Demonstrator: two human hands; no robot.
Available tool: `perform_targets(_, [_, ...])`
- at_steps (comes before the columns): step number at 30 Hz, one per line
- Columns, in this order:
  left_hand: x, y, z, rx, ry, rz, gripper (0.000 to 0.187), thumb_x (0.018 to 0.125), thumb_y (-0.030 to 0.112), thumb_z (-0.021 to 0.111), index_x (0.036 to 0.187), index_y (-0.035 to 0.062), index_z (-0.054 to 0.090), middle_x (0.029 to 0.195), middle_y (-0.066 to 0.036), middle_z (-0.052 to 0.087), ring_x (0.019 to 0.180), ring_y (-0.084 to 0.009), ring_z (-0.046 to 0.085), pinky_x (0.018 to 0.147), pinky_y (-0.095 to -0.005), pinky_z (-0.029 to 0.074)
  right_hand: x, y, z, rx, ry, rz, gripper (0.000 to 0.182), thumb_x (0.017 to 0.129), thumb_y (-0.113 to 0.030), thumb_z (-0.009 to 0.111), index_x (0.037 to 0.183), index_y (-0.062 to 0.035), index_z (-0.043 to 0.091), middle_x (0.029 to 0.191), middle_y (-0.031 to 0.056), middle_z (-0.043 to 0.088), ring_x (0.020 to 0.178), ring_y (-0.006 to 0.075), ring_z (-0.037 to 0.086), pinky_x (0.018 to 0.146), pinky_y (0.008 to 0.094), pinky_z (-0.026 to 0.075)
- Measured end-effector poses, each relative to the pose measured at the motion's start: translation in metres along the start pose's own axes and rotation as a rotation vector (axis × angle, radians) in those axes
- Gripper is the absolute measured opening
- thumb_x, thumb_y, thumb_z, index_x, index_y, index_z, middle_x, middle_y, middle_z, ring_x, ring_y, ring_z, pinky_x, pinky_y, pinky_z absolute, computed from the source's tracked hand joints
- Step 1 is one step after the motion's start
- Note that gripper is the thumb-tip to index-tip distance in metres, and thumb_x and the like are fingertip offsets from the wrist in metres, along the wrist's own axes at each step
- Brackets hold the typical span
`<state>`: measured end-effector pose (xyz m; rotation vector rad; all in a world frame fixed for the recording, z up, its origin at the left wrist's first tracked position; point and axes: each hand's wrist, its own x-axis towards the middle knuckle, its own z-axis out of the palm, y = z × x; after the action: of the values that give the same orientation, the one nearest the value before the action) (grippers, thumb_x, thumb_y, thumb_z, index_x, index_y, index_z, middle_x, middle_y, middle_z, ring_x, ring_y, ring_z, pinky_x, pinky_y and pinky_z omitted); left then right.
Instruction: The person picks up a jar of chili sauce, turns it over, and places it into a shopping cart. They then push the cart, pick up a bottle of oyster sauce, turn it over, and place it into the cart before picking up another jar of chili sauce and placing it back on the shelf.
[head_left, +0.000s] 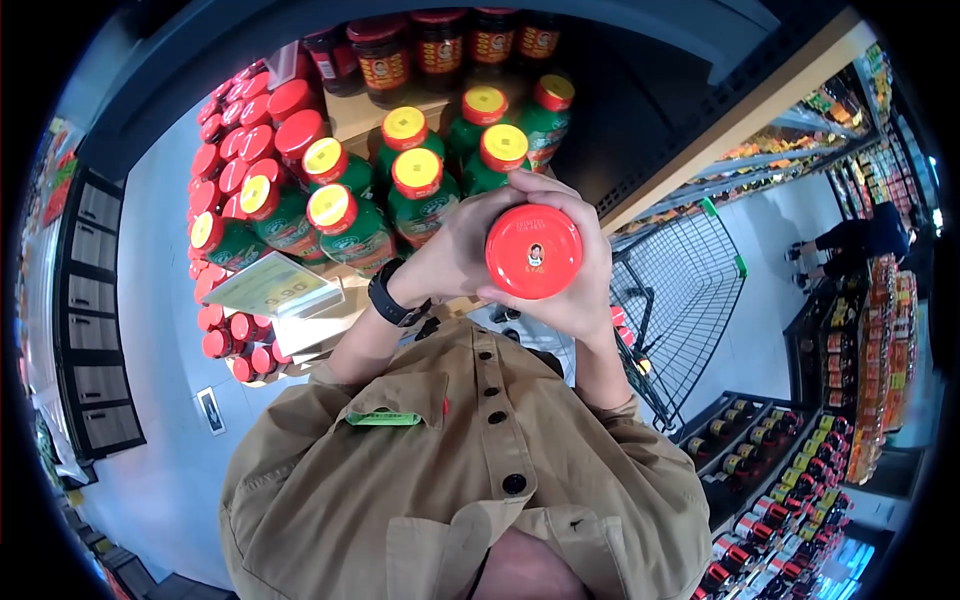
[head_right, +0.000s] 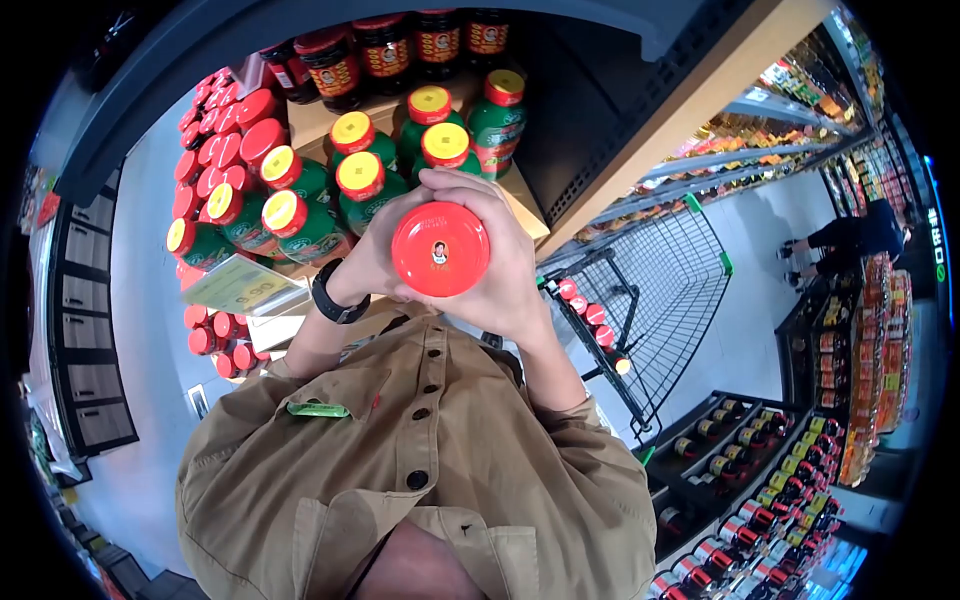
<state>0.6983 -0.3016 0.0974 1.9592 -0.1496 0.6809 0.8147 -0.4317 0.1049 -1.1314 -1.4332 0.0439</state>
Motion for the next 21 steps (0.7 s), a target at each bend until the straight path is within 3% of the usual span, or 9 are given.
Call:
perform_targets(7, [0.01,-0.011,0.014,-0.06,-0.043,-0.012,0.063,0.07,0.022,0.082,0.12,-0.0015,0.053,0.117,-0.017,0.061,0.107,-0.0323,0.061,0.095,-0.0395,0.048,-0.011,0.009,-0.011,-0.041,0.058,0.025,0.088,0.055,-0.024,0.098,0.125,-0.0018,0.05,0.133,0.0221,0.058,0.124,0.0344,0.058,0.102,0.043,0.049])
perform_targets(21, [0.017,-0.016,0.025,-0.04,-0.023,-0.002,0.062,0.069,0.022,0.084,0.117,-0.0007,0.053,0.114,-0.017,0.062,0.105,-0.0321,0.062,0.093,-0.0394,0.049,-0.015,0.016,-0.019,-0.047,0.077,0.059,0.088,0.053,-0.023,0.099,0.125,-0.0029,0.05,0.13,0.0212,0.06,0.121,0.0336,0.06,0.101,0.043,0.05])
